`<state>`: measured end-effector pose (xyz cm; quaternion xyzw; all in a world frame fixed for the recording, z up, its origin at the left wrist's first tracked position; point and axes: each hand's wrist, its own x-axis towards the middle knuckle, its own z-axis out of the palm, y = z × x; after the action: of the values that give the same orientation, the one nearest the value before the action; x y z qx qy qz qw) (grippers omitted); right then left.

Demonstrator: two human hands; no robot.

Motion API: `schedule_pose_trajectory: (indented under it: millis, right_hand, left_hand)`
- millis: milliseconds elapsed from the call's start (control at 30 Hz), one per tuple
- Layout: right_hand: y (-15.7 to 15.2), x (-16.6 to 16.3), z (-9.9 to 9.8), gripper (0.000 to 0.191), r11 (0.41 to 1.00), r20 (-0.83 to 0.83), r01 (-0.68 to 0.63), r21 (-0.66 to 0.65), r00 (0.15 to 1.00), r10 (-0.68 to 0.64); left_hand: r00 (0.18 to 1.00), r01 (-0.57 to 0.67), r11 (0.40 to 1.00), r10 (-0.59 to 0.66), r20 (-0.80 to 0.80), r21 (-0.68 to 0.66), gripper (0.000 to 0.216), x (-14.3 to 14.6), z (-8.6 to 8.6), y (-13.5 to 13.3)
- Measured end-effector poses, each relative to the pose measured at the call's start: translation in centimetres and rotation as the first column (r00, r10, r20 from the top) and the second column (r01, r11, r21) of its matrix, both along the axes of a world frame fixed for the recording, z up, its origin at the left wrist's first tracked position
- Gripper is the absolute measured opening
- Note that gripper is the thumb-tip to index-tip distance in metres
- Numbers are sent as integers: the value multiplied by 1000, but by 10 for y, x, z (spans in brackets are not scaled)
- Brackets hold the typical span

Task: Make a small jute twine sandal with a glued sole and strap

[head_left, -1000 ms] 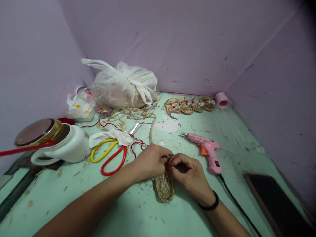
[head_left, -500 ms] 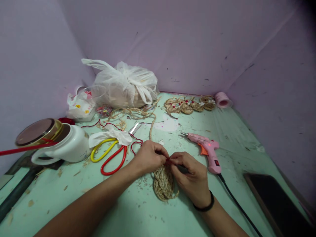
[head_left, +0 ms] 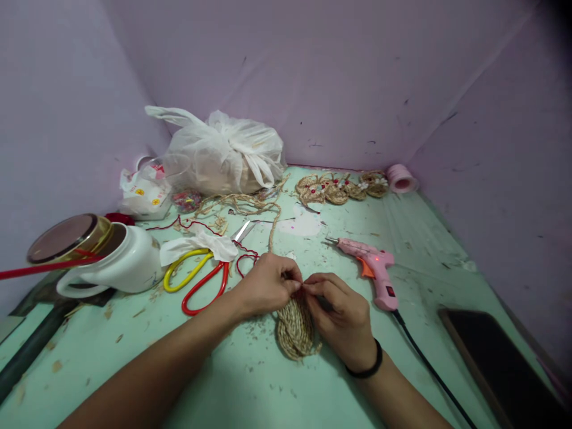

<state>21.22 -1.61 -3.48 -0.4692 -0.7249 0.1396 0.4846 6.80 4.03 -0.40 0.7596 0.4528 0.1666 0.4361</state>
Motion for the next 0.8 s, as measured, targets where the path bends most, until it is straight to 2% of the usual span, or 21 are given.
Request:
schedule_pose_trajectory:
  millis: [100, 167, 300, 400, 500, 800]
  right_hand:
    - [1, 0, -1, 15, 1000, 11, 11, -12, 1000, -11]
    - [1, -1, -2, 15, 1000, 25, 20, -16, 1000, -19]
    - [0, -2, -3, 16, 999, 66, 33, -22, 997, -31]
    - [0, -2, -4, 16, 999, 65, 33, -29, 997, -31]
    - [0, -2, -4, 16, 999, 26, 26, -39, 999, -25]
    - [-1, -4, -3, 16, 997, -62, 43, -71, 997, -47]
  left_hand:
    - [996, 49, 990, -39, -77, 135, 12, 0, 2, -4]
    - [993, 72, 960, -44, -110, 271, 13, 0, 1, -8]
    - [950, 208, 821, -39, -310, 532, 16, 1, -3, -16]
    - [881, 348, 732, -41, -472, 586, 19, 2, -7, -21]
    - [860, 359, 735, -21, -511, 575, 20, 2, -9, -22]
    - [892, 305, 781, -33, -452, 545, 24, -2, -11, -19]
